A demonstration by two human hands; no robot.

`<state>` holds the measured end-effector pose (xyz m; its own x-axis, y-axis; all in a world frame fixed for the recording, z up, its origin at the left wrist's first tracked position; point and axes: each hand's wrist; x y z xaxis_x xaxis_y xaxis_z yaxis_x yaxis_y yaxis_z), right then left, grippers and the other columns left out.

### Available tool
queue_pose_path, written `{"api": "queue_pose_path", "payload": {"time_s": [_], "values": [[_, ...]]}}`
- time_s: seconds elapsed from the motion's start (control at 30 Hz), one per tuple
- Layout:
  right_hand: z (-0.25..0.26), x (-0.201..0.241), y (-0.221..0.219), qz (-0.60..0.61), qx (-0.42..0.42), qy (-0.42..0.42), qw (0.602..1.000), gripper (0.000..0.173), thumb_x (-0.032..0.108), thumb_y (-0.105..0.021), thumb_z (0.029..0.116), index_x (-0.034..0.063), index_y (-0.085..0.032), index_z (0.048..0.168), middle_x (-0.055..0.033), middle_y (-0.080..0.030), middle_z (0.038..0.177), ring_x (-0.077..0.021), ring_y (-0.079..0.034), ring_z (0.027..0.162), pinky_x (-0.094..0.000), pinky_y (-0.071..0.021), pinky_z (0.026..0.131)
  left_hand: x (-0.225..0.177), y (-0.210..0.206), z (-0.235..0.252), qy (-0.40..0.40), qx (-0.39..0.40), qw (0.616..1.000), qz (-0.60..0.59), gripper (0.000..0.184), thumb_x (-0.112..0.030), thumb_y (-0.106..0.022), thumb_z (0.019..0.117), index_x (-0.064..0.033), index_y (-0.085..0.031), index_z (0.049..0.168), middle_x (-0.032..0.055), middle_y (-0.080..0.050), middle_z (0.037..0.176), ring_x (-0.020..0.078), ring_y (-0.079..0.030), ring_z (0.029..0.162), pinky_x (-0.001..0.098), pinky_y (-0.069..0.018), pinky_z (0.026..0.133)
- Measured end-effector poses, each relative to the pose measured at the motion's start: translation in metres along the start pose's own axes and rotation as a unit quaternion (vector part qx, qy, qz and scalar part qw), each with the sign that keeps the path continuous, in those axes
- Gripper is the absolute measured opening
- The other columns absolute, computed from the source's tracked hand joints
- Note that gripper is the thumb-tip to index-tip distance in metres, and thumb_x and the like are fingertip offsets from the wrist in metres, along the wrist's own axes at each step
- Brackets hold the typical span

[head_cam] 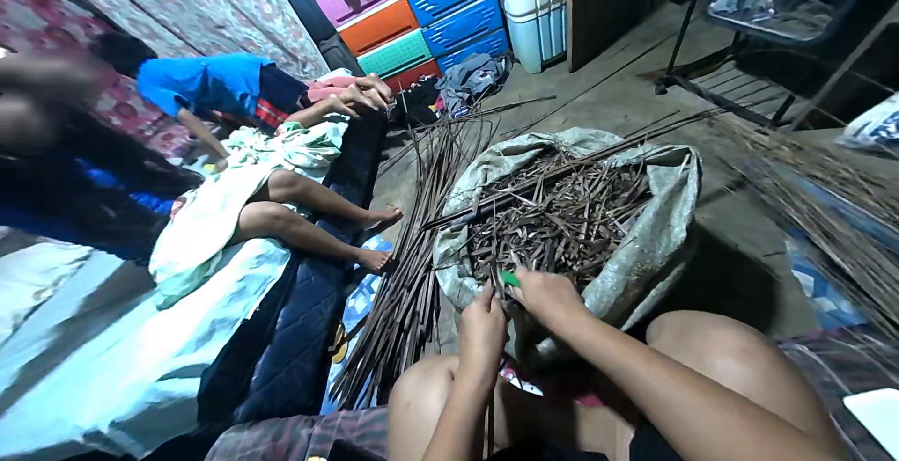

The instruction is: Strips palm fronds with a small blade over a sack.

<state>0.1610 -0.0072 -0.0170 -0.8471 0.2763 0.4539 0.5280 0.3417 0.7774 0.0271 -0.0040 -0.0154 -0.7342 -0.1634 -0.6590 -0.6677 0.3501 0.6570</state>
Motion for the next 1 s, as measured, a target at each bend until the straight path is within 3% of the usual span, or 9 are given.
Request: {"api": "queue_pose_path", "payload": {"time_s": [0.17,0.3,0.37,0.43,0.47,0.63,0.8,0.93,1.0], "values": [[0.031,-0.031,0.020,0.049,-0.066,-0.106,0.991,0.044,0.032,-0.040,0.1113,0.0018,-0.055,0.140,-0.0246,-0.067,0.128,-0.0424,-0.065,0.121,-0.0617,-0.0508,0.097,0.000,-0.002,-0.006,0.009,0.038,0.999,-0.025,0.042,-0.023,-0.040,0.1127,-0.0083,-0.051,0.151,0.0074,-0.069,0.079,0.0119,-0.054,0.049,0.0290,-0.0473,0.051],[0.014,-0.019,0.016,0.094,-0.017,-0.007,0.995,0.041,0.033,-0.043,0.1101,0.0019,-0.061,0.129,-0.0250,-0.068,0.119,-0.0426,-0.066,0.115,-0.0629,-0.0504,0.094,0.007,0.003,0.007,0.006,0.024,0.998,-0.052,0.041,-0.024,-0.041,0.1128,-0.0075,-0.053,0.149,0.0072,-0.068,0.077,0.0114,-0.052,0.048,0.0284,-0.0463,0.049],[0.004,-0.010,0.003,0.108,0.025,0.058,0.992,0.039,0.033,-0.045,0.1093,0.0021,-0.063,0.124,-0.0242,-0.069,0.114,-0.0416,-0.067,0.110,-0.0627,-0.0507,0.092,0.009,0.004,0.013,0.006,0.013,0.998,-0.060,0.038,-0.022,-0.041,0.1123,-0.0044,-0.060,0.140,0.0074,-0.069,0.078,0.0115,-0.054,0.049,0.0286,-0.0467,0.049],[-0.002,-0.004,-0.006,0.091,0.051,0.087,0.991,0.038,0.032,-0.044,0.1092,0.0020,-0.063,0.122,-0.0237,-0.069,0.112,-0.0412,-0.067,0.109,-0.0620,-0.0507,0.091,0.008,0.006,0.015,0.005,0.003,0.999,-0.054,0.030,-0.016,-0.041,0.1094,-0.0009,-0.066,0.113,0.0059,-0.067,0.076,0.0109,-0.055,0.050,0.0289,-0.0485,0.051],[-0.002,-0.002,-0.007,0.077,0.052,0.087,0.992,0.038,0.032,-0.043,0.1094,0.0017,-0.063,0.122,-0.0237,-0.069,0.113,-0.0413,-0.067,0.110,-0.0617,-0.0506,0.092,0.009,0.007,0.015,0.003,0.004,0.999,-0.054,0.029,-0.015,-0.041,0.1089,-0.0006,-0.066,0.110,0.0056,-0.066,0.075,0.0103,-0.054,0.049,0.0283,-0.0484,0.050],[0.015,-0.004,-0.001,0.015,-0.010,-0.003,1.000,0.041,0.033,-0.043,0.1105,0.0016,-0.059,0.132,-0.0246,-0.069,0.123,-0.0430,-0.066,0.118,-0.0625,-0.0511,0.095,0.000,0.010,0.004,-0.004,0.027,0.998,-0.053,0.041,-0.020,-0.042,0.1121,-0.0077,-0.052,0.150,0.0068,-0.068,0.077,0.0108,-0.051,0.048,0.0280,-0.0456,0.049],[0.038,-0.034,0.011,0.049,-0.084,-0.087,0.991,0.042,0.032,-0.044,0.1104,0.0001,-0.059,0.134,-0.0275,-0.068,0.123,-0.0461,-0.066,0.117,-0.0655,-0.0505,0.094,0.004,0.013,-0.004,0.002,0.047,0.998,-0.050,0.043,-0.023,-0.040,0.1123,-0.0106,-0.050,0.152,0.0081,-0.070,0.083,0.0131,-0.055,0.053,0.0312,-0.0491,0.054],[0.018,-0.019,0.011,0.062,-0.059,-0.010,0.996,0.038,0.031,-0.046,0.1098,0.0014,-0.061,0.127,-0.0270,-0.070,0.114,-0.0464,-0.068,0.111,-0.0648,-0.0513,0.091,0.013,0.010,0.003,0.014,0.080,0.984,-0.156,0.041,-0.023,-0.041,0.1124,-0.0049,-0.053,0.147,0.0068,-0.069,0.079,0.0083,-0.050,0.046,0.0253,-0.0435,0.046],[0.004,-0.010,0.000,0.044,-0.016,0.044,0.998,0.038,0.032,-0.048,0.1090,0.0012,-0.062,0.126,-0.0267,-0.070,0.113,-0.0459,-0.068,0.110,-0.0643,-0.0515,0.091,0.017,0.005,0.007,0.024,0.090,0.975,-0.204,0.035,-0.021,-0.042,0.1119,-0.0002,-0.059,0.134,0.0060,-0.068,0.076,0.0068,-0.051,0.044,0.0227,-0.0436,0.043]]}}
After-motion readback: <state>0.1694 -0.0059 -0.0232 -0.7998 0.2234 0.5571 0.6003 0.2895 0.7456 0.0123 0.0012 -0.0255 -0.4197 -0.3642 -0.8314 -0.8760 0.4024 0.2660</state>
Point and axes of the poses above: each hand's wrist, its own z-axis towards the middle knuckle, its own y-axis out of the back of the hand, x = y × z
